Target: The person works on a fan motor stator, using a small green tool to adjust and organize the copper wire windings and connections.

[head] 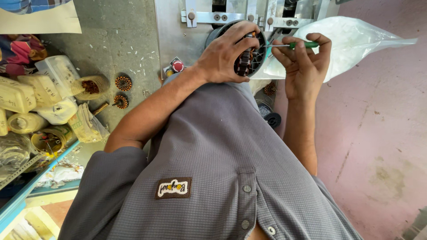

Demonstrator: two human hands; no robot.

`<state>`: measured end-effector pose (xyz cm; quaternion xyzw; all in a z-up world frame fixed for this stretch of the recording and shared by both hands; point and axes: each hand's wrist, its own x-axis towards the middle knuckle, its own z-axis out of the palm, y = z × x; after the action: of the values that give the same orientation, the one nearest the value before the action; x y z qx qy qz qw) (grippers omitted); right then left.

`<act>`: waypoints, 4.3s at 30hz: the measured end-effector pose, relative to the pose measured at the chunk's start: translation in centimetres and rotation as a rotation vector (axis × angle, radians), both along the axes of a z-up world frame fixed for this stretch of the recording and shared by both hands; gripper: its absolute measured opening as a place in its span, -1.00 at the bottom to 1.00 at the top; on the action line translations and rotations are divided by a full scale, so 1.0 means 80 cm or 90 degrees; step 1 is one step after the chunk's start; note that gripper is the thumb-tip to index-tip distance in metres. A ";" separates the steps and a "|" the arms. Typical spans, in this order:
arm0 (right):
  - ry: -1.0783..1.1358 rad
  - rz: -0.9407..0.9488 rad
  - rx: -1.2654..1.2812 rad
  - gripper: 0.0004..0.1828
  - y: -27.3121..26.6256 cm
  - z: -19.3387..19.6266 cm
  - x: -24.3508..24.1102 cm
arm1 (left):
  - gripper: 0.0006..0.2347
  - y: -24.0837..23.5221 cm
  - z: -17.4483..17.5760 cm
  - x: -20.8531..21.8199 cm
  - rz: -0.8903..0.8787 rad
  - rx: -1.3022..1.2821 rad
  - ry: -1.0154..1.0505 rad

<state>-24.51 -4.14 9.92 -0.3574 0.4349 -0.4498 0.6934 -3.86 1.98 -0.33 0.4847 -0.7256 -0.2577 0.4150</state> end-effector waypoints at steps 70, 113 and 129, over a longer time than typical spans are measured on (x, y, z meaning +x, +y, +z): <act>0.236 0.032 -0.550 -0.58 0.022 -0.004 0.022 | -0.76 -0.019 0.011 0.052 -0.152 0.117 0.254; 0.872 0.091 -0.222 -0.82 -0.066 -0.152 -0.169 | -0.78 -0.018 -0.007 0.040 -0.115 0.132 0.286; 0.890 0.243 -0.143 -0.78 -0.069 -0.133 -0.154 | -0.78 -0.015 -0.007 0.035 -0.093 0.123 0.287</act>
<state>-36.82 -9.62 -0.70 -0.6995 0.6571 -0.0301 0.2793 -1.02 0.79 -0.86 0.3988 -0.6195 -0.4569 0.4984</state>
